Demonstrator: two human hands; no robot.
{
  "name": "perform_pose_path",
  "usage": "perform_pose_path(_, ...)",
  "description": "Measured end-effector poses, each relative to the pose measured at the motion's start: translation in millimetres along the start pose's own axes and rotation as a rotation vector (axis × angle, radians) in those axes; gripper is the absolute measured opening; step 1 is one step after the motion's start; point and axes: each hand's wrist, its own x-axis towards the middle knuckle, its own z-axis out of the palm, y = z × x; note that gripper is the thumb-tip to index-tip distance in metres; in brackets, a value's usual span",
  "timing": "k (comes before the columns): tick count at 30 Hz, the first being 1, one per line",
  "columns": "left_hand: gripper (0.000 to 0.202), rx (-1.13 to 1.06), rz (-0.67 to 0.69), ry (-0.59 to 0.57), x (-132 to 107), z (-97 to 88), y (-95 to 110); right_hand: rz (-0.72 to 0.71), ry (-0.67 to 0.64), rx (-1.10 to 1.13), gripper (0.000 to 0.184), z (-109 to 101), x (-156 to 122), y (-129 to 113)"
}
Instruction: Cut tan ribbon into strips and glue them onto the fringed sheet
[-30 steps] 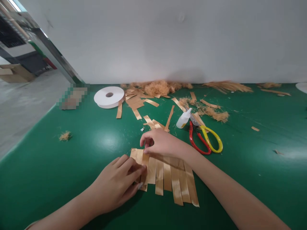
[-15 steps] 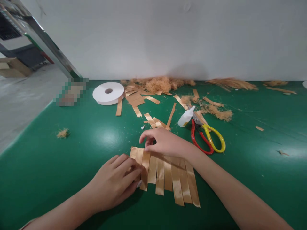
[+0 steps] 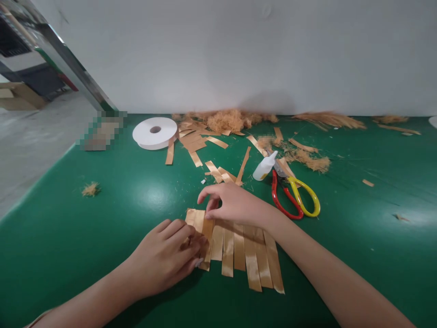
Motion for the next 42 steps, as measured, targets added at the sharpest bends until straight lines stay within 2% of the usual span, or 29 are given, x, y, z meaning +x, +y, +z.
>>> perform_pose_path(10, 0.02, 0.007, 0.004, -0.012, 1.1, -0.5, 0.9, -0.038, 0.041, -0.033, 0.022, 1.8, 2.0, 3.5)
perform_pose_path(22, 0.018, 0.02, -0.005, -0.037, 1.3, 0.2, 0.2, -0.017, 0.049, -0.088, 0.024, 6.1, 6.6, 4.4)
perform_pose_path(42, 0.016, 0.025, -0.011, -0.025, 1.2, 2.4, 0.8, -0.036, 0.084, -0.124, 0.025, 5.8, 6.8, 6.0)
